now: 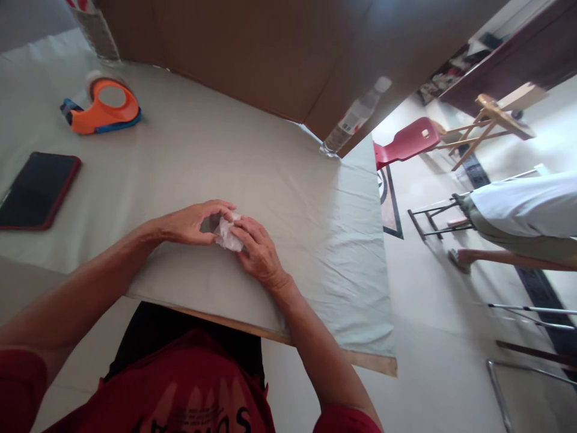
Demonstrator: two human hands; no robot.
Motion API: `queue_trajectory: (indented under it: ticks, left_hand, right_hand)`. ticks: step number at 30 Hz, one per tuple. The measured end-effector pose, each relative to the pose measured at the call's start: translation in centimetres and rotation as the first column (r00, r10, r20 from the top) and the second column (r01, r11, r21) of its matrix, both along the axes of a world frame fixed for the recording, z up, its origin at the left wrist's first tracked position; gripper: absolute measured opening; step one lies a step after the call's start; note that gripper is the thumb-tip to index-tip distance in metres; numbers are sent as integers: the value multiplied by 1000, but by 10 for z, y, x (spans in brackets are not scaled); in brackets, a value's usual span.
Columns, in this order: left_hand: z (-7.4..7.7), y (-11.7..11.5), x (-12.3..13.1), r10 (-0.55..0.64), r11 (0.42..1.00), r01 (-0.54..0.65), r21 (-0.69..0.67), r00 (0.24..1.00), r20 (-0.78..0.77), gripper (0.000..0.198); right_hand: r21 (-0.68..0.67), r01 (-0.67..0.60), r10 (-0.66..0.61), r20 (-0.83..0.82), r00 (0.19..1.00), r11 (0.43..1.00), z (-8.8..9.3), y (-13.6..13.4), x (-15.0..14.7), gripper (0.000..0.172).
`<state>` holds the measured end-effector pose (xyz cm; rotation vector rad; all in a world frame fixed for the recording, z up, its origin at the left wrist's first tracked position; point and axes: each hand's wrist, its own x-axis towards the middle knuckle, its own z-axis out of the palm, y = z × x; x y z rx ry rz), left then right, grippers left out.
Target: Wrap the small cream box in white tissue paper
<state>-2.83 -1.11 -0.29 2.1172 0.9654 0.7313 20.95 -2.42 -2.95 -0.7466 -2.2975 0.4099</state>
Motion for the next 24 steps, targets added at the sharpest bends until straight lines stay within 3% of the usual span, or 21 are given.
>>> queue_trajectory:
  ticks: [5,8,10,12,15,18,21,24]
  left_hand:
    - [-3,1,5,96,995,-98,23,994,55,34]
    - [-2,2,11,211,974,-196,-110,966,148,26]
    - [2,2,13,298,930,-251,-270,942,153,24]
    - [6,1,14,355,858,-275,-434,928,114,26]
    - [11,0,16,395,775,-300,-557,917,55,26]
    - [10,0,17,416,791,-351,-501,909,21,28]
    - [11,0,15,413,855,-399,-331,910,-29,39]
    - [15,-1,12,381,891,-384,-242,923,-63,42]
  right_hand:
    - [-62,29,-32,-55,998,998,4,13,-2,31]
    - [-263,19,-61,-151,987,964,14,24,-4,25]
    - [-471,-9,-94,-195,976,882,18,30,-7,24]
    - [-653,-41,-138,-220,966,757,19,34,-10,25]
    - [-776,-88,-209,-274,939,624,16,34,-14,35]
    - [-806,-131,-201,-296,934,577,13,30,-14,51]
    - [-810,-49,-222,-218,950,585,11,26,-15,72]
    - [-819,-37,-245,-214,946,573,11,25,-16,67]
